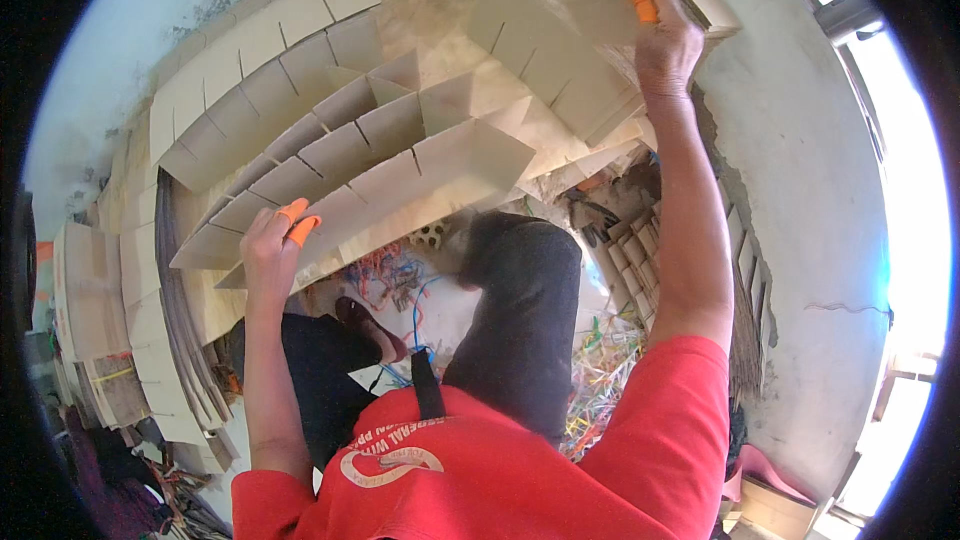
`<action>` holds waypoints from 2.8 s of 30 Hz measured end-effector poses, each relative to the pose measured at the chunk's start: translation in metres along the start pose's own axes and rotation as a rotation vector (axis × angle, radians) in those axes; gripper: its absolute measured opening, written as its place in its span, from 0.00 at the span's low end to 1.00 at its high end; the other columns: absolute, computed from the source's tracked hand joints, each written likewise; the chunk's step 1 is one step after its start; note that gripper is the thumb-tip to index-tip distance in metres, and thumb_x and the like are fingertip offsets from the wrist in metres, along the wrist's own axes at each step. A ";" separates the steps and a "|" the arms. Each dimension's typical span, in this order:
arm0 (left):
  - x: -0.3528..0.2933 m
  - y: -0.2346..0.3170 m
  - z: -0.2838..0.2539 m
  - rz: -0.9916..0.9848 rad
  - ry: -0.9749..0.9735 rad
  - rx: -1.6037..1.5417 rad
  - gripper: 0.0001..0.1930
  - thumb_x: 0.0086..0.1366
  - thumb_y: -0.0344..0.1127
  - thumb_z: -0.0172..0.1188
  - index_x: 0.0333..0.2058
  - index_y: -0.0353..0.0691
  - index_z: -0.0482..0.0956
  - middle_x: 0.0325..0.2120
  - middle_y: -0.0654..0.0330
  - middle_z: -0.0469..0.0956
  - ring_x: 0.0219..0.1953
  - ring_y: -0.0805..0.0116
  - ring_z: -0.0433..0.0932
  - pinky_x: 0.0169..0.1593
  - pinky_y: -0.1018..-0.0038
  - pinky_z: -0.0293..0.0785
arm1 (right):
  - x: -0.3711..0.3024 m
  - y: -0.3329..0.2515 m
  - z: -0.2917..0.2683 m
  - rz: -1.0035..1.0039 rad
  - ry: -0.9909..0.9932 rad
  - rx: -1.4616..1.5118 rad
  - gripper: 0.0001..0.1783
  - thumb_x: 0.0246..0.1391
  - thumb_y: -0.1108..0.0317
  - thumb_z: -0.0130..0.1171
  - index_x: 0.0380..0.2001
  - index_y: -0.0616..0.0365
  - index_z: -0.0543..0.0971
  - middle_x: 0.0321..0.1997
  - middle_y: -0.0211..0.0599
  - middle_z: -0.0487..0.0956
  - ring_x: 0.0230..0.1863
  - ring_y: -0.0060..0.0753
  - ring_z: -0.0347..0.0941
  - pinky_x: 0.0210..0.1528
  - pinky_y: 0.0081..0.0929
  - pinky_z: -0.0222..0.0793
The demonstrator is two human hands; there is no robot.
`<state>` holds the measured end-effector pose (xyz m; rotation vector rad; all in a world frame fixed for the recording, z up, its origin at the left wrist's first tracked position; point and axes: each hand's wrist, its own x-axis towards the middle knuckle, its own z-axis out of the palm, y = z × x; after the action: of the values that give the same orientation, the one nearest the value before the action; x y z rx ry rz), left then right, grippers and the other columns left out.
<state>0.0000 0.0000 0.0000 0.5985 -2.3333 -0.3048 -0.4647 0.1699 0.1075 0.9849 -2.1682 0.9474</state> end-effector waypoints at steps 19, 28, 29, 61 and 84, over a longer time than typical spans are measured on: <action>-0.010 0.010 -0.008 -0.151 -0.085 -0.121 0.09 0.49 0.29 0.71 0.31 0.37 0.82 0.26 0.56 0.80 0.27 0.59 0.77 0.30 0.66 0.73 | -0.077 -0.142 -0.020 -0.080 -0.610 0.596 0.22 0.53 0.73 0.67 0.53 0.57 0.79 0.51 0.20 0.80 0.41 0.05 0.67 0.49 0.12 0.68; 0.047 -0.016 -0.004 0.039 0.074 0.187 0.12 0.53 0.33 0.69 0.37 0.38 0.82 0.29 0.55 0.82 0.33 0.55 0.78 0.37 0.62 0.75 | -0.084 -0.141 -0.012 -0.204 -0.633 0.573 0.23 0.54 0.75 0.65 0.54 0.60 0.77 0.57 0.31 0.78 0.53 0.10 0.67 0.58 0.18 0.65; 0.050 -0.022 -0.002 0.032 0.054 0.229 0.12 0.54 0.33 0.68 0.37 0.38 0.82 0.29 0.55 0.81 0.34 0.55 0.78 0.37 0.61 0.75 | -0.085 -0.142 -0.013 -0.176 -0.641 0.579 0.23 0.54 0.75 0.65 0.54 0.60 0.77 0.57 0.31 0.78 0.53 0.11 0.67 0.58 0.18 0.65; 0.093 -0.090 0.025 -0.122 -0.287 0.361 0.11 0.55 0.33 0.67 0.23 0.35 0.74 0.23 0.44 0.76 0.30 0.41 0.77 0.31 0.53 0.70 | -0.099 -0.136 -0.010 -0.321 -0.610 0.497 0.24 0.54 0.73 0.66 0.55 0.57 0.77 0.48 0.35 0.83 0.43 0.13 0.75 0.50 0.18 0.71; 0.083 -0.012 -0.004 -0.042 -0.169 0.305 0.24 0.53 0.50 0.67 0.43 0.39 0.77 0.35 0.52 0.81 0.45 0.53 0.76 0.45 0.60 0.73 | -0.088 -0.164 0.038 -0.631 -1.152 0.373 0.20 0.46 0.77 0.59 0.46 0.64 0.72 0.35 0.55 0.79 0.42 0.58 0.76 0.43 0.49 0.70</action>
<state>-0.0472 -0.0523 0.0464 0.7957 -2.5547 -0.0168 -0.2918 0.0965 0.0815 2.6863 -2.1659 0.4794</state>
